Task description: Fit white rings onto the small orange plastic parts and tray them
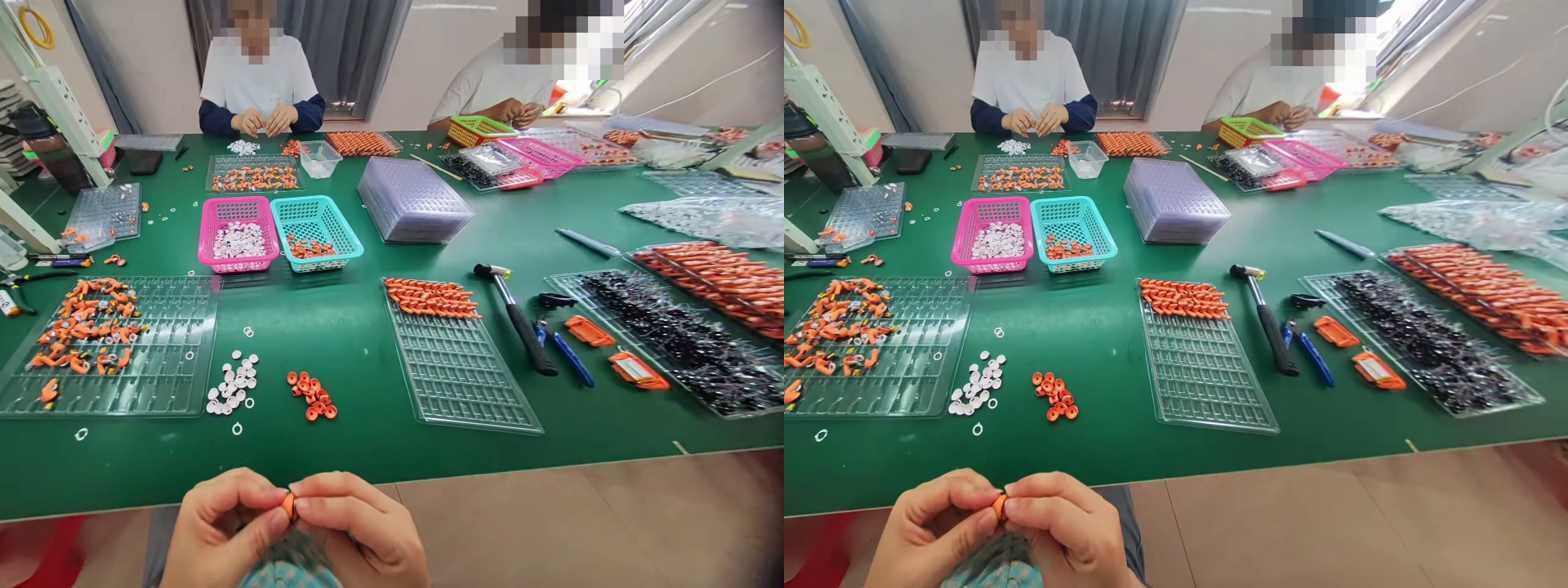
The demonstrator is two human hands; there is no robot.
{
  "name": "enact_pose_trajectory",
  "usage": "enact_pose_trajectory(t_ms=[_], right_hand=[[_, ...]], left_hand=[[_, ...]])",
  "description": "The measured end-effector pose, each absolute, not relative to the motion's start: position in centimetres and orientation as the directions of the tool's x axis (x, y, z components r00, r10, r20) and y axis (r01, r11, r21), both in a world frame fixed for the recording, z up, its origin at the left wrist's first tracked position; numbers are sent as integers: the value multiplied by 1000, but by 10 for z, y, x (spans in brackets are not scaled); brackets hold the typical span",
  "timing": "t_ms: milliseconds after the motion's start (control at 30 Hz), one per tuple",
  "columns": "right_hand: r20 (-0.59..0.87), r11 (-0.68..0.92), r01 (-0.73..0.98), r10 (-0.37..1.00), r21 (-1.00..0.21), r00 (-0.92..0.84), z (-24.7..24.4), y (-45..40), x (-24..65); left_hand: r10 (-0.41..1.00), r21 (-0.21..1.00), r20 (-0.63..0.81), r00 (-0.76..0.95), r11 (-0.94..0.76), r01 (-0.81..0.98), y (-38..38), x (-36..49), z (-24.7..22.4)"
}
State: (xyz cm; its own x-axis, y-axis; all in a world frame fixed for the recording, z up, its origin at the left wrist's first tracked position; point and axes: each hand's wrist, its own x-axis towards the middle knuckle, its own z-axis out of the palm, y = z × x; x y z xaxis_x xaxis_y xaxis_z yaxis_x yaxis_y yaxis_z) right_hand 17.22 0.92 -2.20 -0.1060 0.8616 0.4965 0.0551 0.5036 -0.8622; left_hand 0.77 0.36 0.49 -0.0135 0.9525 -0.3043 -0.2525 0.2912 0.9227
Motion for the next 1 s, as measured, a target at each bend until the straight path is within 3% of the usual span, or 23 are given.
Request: enact_pose_trajectory(t_ms=[133, 233, 400, 800, 1000], right_hand=[[491, 498, 76, 866, -864, -93, -26, 8, 170], [479, 485, 57, 873, -873, -90, -26, 9, 169], [380, 377, -56, 922, -925, -69, -25, 12, 169], [438, 450, 62, 887, -891, -148, -19, 16, 171], [439, 450, 60, 888, -891, -134, -19, 15, 172]], left_hand=[[960, 940, -270, 74, 280, -197, 7, 2, 3], [917, 887, -367, 153, 395, -239, 8, 0, 2], [865, 801, -498, 60, 486, -351, 8, 9, 8], [868, 811, -497, -9, 460, -362, 7, 12, 10], [894, 870, -446, -37, 424, -253, 5, 12, 11]])
